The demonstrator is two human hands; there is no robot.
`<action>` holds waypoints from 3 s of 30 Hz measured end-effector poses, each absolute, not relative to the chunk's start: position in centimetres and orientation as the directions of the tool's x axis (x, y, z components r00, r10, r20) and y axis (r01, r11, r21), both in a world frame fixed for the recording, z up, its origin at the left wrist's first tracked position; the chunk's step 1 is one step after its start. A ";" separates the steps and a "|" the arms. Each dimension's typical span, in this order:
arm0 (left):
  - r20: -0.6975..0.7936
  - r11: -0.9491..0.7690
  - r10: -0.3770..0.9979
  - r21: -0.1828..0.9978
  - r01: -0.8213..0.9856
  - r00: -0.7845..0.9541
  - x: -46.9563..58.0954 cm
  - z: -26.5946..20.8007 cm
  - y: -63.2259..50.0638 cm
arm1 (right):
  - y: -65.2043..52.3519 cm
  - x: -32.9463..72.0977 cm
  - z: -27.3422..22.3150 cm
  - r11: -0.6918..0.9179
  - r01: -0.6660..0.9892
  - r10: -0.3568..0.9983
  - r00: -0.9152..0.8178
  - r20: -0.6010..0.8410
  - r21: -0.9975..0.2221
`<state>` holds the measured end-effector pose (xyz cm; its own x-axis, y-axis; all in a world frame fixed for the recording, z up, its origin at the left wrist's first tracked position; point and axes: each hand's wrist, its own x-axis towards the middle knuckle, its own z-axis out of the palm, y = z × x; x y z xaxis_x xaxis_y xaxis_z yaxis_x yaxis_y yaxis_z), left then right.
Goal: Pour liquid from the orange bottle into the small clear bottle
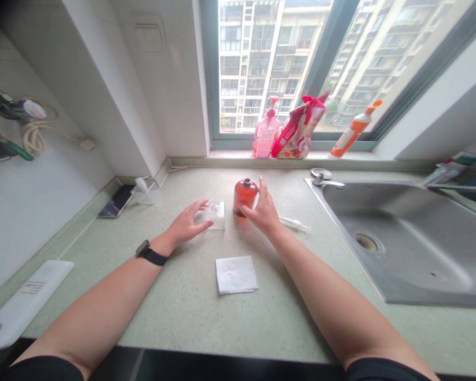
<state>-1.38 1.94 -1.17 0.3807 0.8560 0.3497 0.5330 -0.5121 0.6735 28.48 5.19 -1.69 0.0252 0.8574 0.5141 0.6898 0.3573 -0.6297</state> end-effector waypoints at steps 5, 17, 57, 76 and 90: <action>0.336 -0.501 0.863 0.668 0.551 0.377 -1.5 -0.9 1.7 | 5.0 28.0 -1.8 0.286 0.729 0.860 0.091 0.503 -0.622; 0.323 -0.486 0.873 0.637 0.598 0.365 -1.5 -0.8 1.6 | 4.6 27.9 -1.1 0.291 0.772 0.852 0.058 0.520 -0.565; 0.512 -0.574 0.810 0.588 0.570 0.287 -0.7 -0.1 1.0 | 3.1 27.4 -0.7 0.448 0.867 0.724 -0.208 0.658 -0.218; 0.507 -0.570 0.811 0.570 0.592 0.292 -0.4 -0.2 1.0 | 3.1 27.4 -1.0 0.484 0.858 0.668 -0.236 0.706 -0.171; 0.535 -0.596 0.791 0.562 0.573 0.299 -0.4 -0.7 1.2 | 3.4 27.5 -1.3 0.484 0.870 0.609 -0.262 0.748 -0.089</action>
<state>-0.43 1.22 -0.71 0.2987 0.7906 0.5345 0.5734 -0.5964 0.5617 27.55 3.36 -1.28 -0.2623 0.6094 0.7482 0.8704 0.4842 -0.0892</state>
